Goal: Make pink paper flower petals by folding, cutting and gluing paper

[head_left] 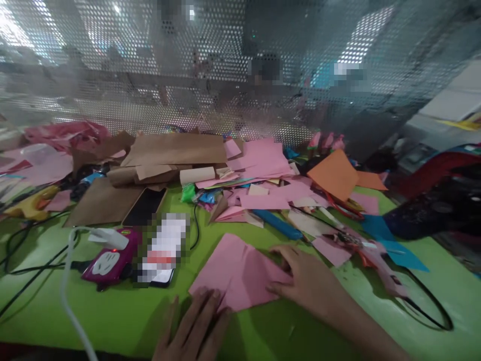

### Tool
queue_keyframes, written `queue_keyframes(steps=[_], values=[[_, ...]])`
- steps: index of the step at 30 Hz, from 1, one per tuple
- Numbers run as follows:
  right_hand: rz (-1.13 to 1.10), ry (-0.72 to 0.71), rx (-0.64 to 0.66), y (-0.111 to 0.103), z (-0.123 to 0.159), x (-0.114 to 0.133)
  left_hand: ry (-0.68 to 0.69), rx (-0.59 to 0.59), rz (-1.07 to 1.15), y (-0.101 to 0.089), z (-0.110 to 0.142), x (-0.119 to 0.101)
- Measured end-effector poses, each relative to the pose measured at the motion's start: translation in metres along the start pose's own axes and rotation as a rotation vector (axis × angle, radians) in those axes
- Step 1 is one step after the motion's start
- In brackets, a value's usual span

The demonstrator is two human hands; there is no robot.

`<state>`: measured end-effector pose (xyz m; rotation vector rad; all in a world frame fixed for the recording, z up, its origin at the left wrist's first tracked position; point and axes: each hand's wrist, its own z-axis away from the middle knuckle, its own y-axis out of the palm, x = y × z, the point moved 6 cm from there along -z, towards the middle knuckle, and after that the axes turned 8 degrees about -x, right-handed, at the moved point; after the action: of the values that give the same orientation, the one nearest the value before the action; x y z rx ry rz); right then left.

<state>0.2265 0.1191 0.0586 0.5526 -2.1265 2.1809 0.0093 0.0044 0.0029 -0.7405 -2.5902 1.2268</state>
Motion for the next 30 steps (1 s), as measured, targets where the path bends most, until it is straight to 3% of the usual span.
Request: queue_keyframes(steps=[2,7,10,12,15,17,19,20,22,24,25,28,30], values=[[-0.018,0.044,0.026,-0.001,0.001,-0.001,-0.004,0.009,0.011,0.001,-0.001,0.004],[-0.069,-0.004,-0.042,-0.002,0.007,-0.001,-0.049,0.019,0.062,-0.001,-0.010,0.006],[-0.309,0.087,-0.023,0.001,0.012,-0.012,-0.122,-0.035,0.138,-0.010,-0.019,0.005],[-0.580,0.123,-0.018,0.000,0.014,-0.015,-0.261,-0.092,0.283,-0.017,-0.023,0.008],[-0.996,0.213,-0.065,-0.008,0.019,-0.016,-0.662,-0.185,0.695,-0.018,-0.024,0.019],[-1.204,0.296,-0.107,-0.012,0.023,-0.014,-0.866,-0.204,0.930,-0.009,-0.027,0.016],[-1.326,0.347,-0.131,-0.012,0.026,-0.008,-0.913,-0.175,1.065,0.002,-0.041,0.004],[-1.357,0.355,-0.132,-0.012,0.028,-0.003,-1.008,-0.152,1.274,0.012,-0.047,-0.004],[-1.370,0.344,-0.109,-0.008,0.030,0.007,-1.171,-0.105,1.600,0.030,-0.061,-0.018],[-1.323,0.295,-0.080,-0.003,0.034,0.014,-1.455,-0.008,1.666,0.046,-0.068,-0.023],[-1.272,0.259,-0.075,-0.002,0.037,0.016,-1.555,-0.015,1.671,0.050,-0.072,-0.021],[-0.976,0.065,-0.053,-0.002,0.054,0.015,-1.614,-0.137,1.717,0.050,-0.092,-0.002],[-0.660,-0.172,-0.051,-0.007,0.070,0.014,-1.593,-0.195,1.727,0.050,-0.102,0.013]])
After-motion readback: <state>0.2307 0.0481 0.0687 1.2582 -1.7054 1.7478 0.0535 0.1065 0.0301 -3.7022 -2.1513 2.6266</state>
